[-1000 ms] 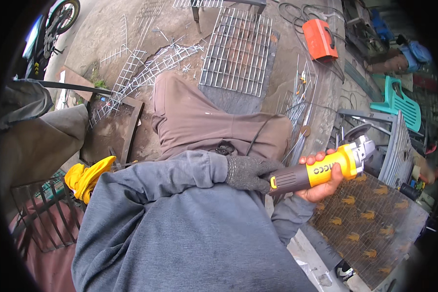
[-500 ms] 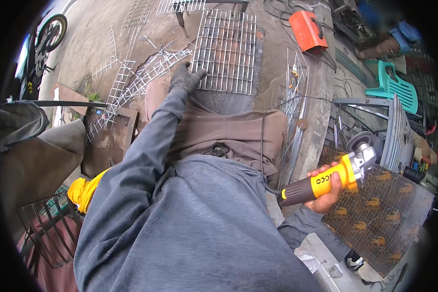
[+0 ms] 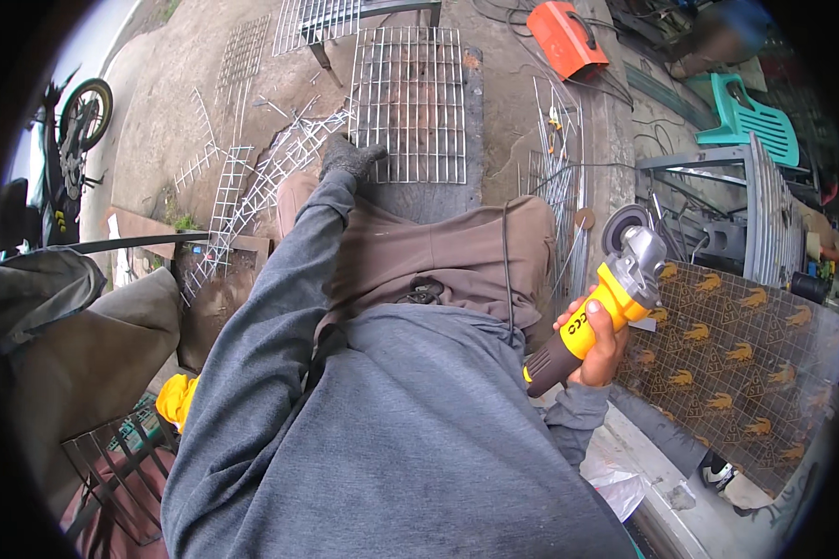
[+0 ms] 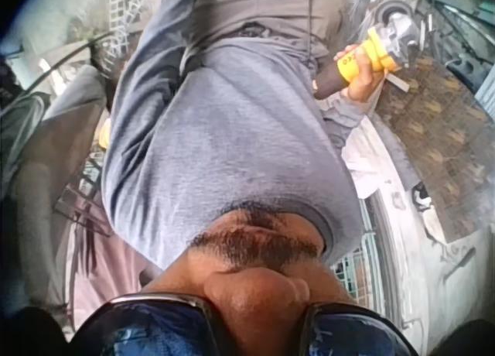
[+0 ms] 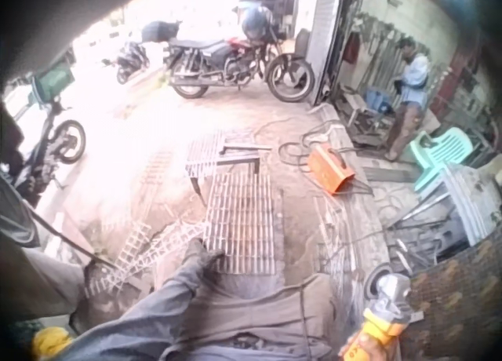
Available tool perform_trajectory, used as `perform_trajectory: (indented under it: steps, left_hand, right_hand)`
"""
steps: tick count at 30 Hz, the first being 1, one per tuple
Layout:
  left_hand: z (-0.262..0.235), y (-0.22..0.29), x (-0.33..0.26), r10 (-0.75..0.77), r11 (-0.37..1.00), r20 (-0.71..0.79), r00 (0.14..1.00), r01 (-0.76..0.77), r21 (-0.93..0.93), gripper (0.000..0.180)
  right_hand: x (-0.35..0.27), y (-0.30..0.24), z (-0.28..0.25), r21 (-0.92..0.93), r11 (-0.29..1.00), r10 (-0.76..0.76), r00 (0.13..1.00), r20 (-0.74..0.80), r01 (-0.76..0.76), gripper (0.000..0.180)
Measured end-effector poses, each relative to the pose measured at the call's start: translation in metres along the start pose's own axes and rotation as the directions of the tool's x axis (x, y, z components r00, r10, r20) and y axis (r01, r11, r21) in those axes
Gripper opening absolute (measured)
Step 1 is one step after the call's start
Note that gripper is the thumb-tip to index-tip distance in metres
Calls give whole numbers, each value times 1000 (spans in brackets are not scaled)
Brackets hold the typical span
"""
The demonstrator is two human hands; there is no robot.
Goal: The person is using an angle grinder to smooth the edges of a metal wire grate.
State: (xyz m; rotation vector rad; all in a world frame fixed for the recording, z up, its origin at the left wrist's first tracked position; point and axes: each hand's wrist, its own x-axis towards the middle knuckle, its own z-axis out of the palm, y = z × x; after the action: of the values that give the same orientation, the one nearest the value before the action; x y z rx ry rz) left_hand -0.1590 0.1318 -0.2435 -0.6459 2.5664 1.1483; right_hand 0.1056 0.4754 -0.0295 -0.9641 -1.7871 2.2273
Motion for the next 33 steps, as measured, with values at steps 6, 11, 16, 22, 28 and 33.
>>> perform_trajectory:
  steps: [6, 11, 16, 22, 28, 33]
  left_hand:
    - [-12, -3, -13, 51, 990, 12, 999, -49, -135, 78]
    - [-24, 12, -49, 71, 845, 168, 983, 30, -534, 53]
    - [-30, 33, -101, 141, 786, 58, 988, -76, -614, 35]
    - [-24, 31, -110, 154, 724, 31, 988, -91, -683, 31]
    - [-23, 34, -109, 167, 773, 48, 985, -101, -626, 34]
    - [-22, 54, -110, 205, 792, 65, 977, -126, -598, 32]
  right_hand:
    - [2, 1, 5, -28, 998, 51, 998, 37, -50, 46]
    - [7, -1, 9, -83, 994, 71, 996, 51, -66, 40]
    - [30, 6, 9, -255, 964, 107, 990, 89, -82, 32]
    - [67, 21, 21, -358, 928, 173, 972, 159, -106, 34]
    - [75, 42, 27, -437, 894, 226, 943, 244, -101, 38]
    - [83, 56, 35, -452, 887, 215, 953, 214, -98, 39]
